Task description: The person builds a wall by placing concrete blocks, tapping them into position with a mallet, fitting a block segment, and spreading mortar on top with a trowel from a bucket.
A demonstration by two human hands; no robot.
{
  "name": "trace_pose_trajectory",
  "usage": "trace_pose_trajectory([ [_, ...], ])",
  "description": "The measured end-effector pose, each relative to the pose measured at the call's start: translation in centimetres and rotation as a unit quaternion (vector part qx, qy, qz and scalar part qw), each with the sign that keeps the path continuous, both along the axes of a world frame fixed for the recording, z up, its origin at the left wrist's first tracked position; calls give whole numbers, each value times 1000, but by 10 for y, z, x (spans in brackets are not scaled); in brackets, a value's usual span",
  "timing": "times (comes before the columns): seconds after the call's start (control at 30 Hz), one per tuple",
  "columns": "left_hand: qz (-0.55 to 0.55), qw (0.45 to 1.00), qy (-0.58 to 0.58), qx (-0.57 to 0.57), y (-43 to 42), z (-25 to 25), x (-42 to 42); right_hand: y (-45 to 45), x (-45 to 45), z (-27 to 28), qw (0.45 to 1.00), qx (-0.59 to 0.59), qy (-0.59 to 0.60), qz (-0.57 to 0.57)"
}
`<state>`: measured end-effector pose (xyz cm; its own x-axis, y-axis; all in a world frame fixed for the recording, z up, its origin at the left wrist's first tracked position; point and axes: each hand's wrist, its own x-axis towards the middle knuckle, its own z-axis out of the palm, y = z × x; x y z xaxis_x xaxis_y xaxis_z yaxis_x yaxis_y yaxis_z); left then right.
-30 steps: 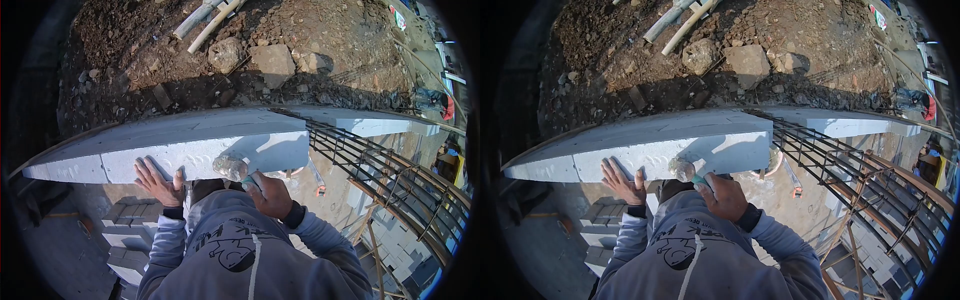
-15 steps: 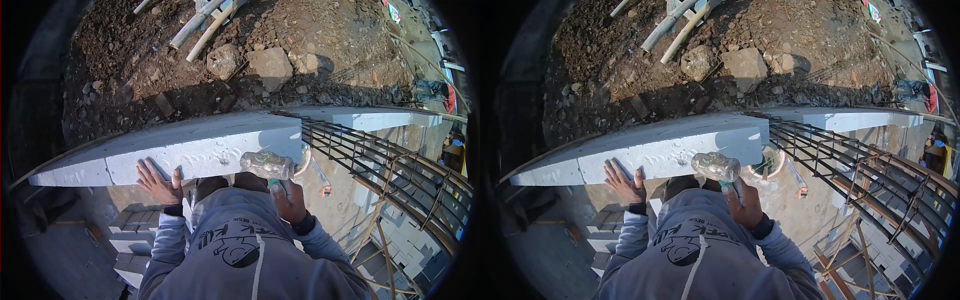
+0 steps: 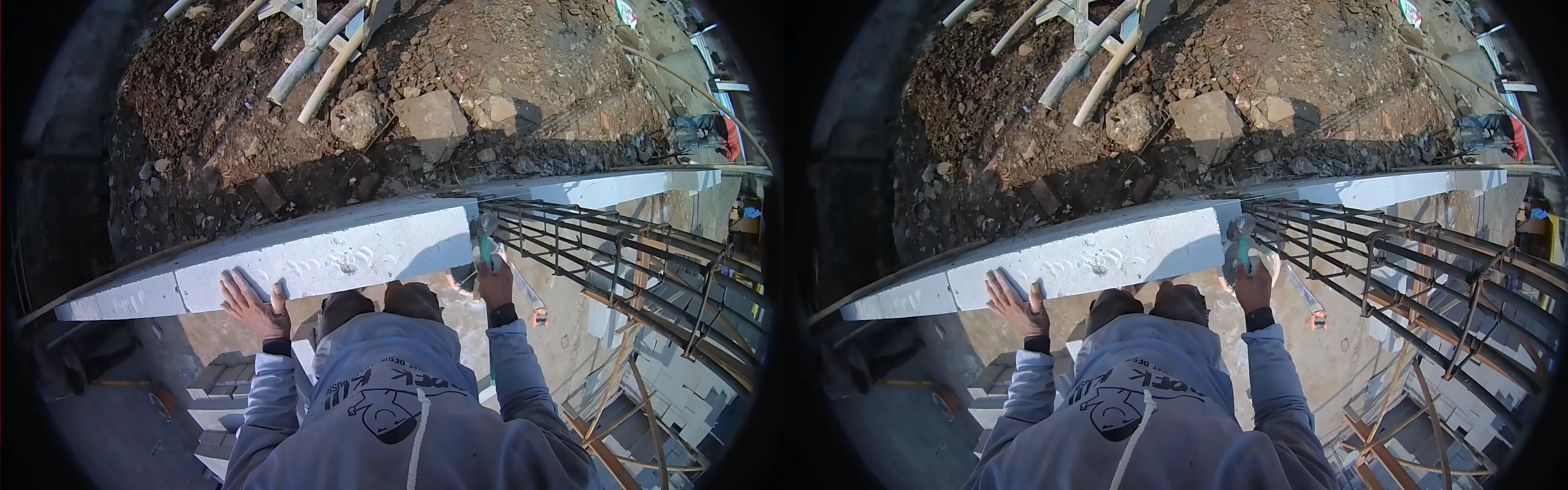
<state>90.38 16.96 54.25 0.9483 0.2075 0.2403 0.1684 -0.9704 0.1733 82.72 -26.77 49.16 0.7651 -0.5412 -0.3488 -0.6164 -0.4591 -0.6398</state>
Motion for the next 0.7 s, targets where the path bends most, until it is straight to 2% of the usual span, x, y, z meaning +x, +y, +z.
trace_pose_trajectory([
  [0.1, -9, 1000, -11, 10, 2, -2, 0, 6, 12, -7, 999, 25, -17, -35],
  [0.2, -7, 1000, -11, 13, 3, -4, -1, 20, 21, 7, 999, -37, -17, -11],
  [0.33, -6, 1000, -6, 6, 2, -5, -2, 11, -1, -27, 995, -53, -31, 79],
  [0.47, -8, 1000, -5, 7, 3, -2, -1, 7, -3, -14, 995, 88, -42, -14],
  [0.6, -14, 1000, -8, 8, 4, -4, -1, -2, -2, -14, 990, 94, 15, -104],
  [0.7, -17, 1000, -10, 11, 5, -4, -2, 12, 9, -5, 997, -8, -40, -59],
])
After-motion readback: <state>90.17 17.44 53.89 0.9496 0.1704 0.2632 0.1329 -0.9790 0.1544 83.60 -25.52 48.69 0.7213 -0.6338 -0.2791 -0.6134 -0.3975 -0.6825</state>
